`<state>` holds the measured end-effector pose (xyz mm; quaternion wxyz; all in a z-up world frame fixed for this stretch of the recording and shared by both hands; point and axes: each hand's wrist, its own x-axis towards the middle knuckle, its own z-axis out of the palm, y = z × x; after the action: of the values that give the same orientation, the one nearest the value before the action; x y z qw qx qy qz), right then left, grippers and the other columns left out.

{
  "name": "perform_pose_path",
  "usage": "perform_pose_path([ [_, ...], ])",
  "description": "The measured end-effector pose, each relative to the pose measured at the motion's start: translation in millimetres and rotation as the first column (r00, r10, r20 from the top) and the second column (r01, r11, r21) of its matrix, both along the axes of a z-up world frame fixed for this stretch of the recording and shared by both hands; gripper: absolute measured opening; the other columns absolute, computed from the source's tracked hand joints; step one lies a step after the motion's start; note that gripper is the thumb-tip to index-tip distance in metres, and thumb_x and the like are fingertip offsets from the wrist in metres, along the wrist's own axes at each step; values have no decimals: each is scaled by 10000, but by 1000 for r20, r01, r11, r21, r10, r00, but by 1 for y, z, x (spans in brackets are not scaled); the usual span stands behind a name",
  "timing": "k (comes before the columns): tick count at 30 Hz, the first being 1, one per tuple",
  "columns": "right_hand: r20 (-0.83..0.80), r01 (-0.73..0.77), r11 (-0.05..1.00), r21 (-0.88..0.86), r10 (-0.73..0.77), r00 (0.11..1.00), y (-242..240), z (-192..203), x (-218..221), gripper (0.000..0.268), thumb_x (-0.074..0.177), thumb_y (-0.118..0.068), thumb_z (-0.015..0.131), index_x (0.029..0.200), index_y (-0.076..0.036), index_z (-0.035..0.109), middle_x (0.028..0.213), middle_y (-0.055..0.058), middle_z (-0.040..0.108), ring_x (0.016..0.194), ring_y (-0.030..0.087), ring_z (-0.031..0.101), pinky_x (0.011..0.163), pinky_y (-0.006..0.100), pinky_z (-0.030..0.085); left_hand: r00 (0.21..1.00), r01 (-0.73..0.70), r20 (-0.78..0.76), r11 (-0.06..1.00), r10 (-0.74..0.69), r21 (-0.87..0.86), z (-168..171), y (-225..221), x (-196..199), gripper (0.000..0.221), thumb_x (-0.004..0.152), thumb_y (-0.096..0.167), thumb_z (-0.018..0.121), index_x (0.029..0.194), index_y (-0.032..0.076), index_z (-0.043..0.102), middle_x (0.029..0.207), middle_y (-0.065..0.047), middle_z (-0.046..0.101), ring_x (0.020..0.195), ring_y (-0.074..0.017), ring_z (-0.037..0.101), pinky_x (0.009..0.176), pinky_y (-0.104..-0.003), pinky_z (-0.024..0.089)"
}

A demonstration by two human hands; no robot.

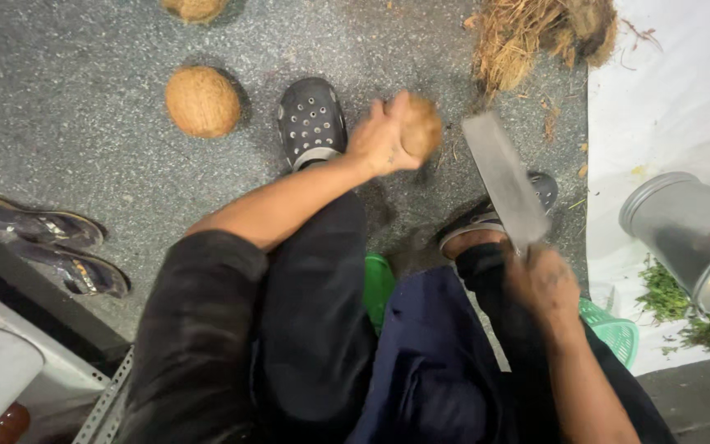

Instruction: The person sits on the floor and uses a large knife to peel the fibrous husk from several coconuts. They rotate each coconut and scrape away the outer layer, placing the peeled coconuts aside.

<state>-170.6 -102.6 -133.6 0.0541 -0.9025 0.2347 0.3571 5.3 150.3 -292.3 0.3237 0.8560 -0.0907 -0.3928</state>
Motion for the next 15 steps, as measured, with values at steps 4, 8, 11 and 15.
perform_pose_path([
  [4,-8,185,980,67,-185,983,0,-32,43,676,990,-605,552,964,38,758,954,379,676,995,546,659,897,570,514,883,26,468,999,-38,31,-8,30,26,1179,535,320,964,1510,164,322,1305,-222,449,1146,-472,550,921,-534,503],
  [8,35,326,915,236,-343,939,12,-42,72,740,1034,-645,472,958,37,748,912,354,682,991,500,673,899,537,499,891,-33,454,999,16,29,-19,46,41,1150,500,346,1001,1459,230,376,1279,-209,458,1180,-463,529,1013,-509,487],
  [11,-84,483,787,385,-491,867,29,-47,74,776,1046,-620,350,875,16,759,814,303,708,887,447,728,888,488,532,911,-113,347,945,222,-306,-34,45,42,1252,582,360,1031,1545,141,262,1446,-281,424,1309,-516,477,1069,-523,457],
  [15,-91,366,826,428,-363,927,60,-63,66,726,1026,-595,389,834,13,734,801,291,703,879,453,719,854,509,526,942,-265,174,955,285,-130,-41,45,41,1224,625,424,999,1565,169,257,1451,-259,474,1312,-469,540,1077,-501,492],
])
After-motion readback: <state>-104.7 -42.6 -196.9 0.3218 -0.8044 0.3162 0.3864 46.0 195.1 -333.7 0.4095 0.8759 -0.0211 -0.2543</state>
